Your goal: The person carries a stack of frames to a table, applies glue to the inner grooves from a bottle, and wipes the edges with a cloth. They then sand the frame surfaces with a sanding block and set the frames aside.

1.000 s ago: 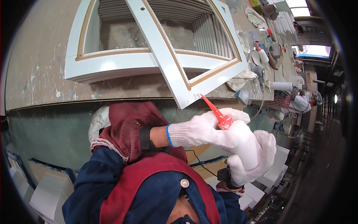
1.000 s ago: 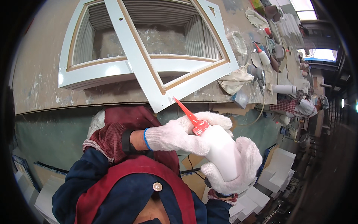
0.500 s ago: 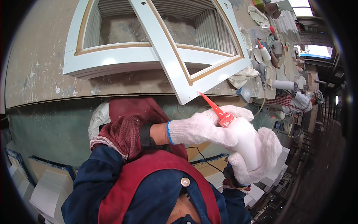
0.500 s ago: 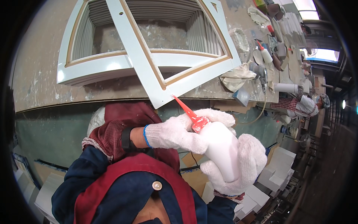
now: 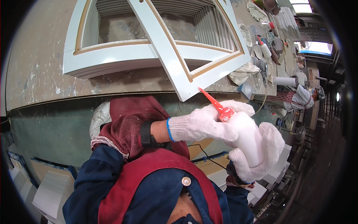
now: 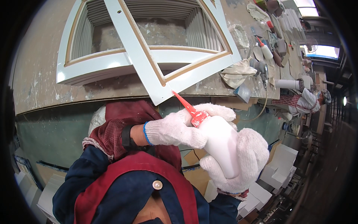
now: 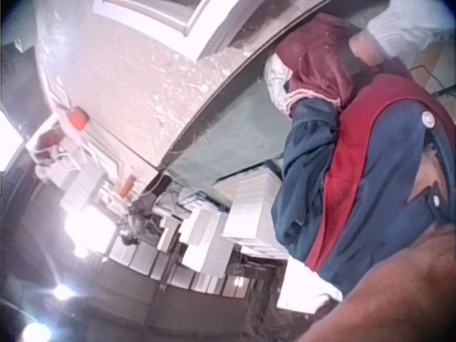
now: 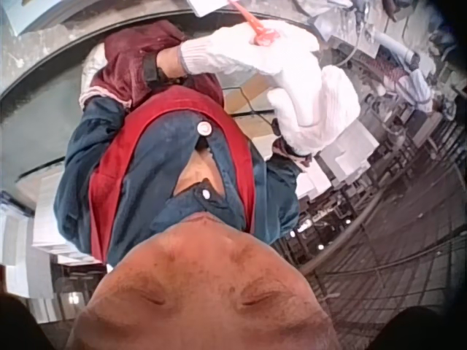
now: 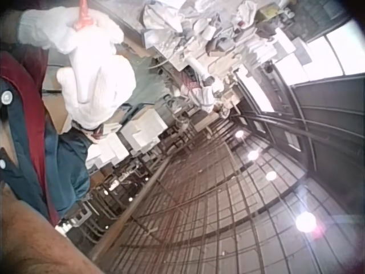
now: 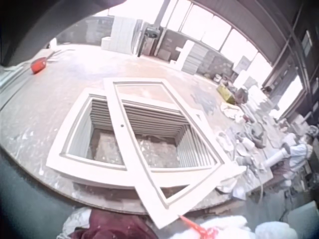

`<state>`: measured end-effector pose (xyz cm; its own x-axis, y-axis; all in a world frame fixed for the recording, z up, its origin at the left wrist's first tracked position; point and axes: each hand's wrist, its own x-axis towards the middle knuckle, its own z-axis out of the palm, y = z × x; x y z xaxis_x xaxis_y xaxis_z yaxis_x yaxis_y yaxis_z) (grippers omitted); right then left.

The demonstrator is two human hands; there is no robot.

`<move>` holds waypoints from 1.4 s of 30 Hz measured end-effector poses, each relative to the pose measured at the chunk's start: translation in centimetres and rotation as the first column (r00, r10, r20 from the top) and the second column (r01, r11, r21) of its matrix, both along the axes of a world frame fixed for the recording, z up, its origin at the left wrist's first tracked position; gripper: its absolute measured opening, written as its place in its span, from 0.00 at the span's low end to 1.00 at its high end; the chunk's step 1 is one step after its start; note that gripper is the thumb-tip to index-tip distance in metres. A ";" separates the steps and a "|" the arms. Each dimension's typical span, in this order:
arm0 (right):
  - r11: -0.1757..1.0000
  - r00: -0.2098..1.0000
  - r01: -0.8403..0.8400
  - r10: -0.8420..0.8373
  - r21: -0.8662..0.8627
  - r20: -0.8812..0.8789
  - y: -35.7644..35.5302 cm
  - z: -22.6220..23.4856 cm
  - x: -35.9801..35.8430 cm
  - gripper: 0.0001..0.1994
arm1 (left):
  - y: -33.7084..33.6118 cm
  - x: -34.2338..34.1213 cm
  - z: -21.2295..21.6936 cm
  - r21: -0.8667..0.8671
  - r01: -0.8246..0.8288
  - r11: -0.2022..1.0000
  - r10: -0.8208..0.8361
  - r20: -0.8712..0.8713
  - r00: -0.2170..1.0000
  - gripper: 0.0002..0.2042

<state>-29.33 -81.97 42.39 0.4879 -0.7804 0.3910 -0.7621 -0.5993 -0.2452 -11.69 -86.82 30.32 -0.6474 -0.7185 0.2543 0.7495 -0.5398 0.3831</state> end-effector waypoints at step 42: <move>0.998 0.946 -0.012 -0.009 0.062 0.324 0.4 -1.4 -3.8 0.37 | 0.2 3.9 -1.4 -0.220 0.246 0.944 -0.146 0.389 0.909 0.38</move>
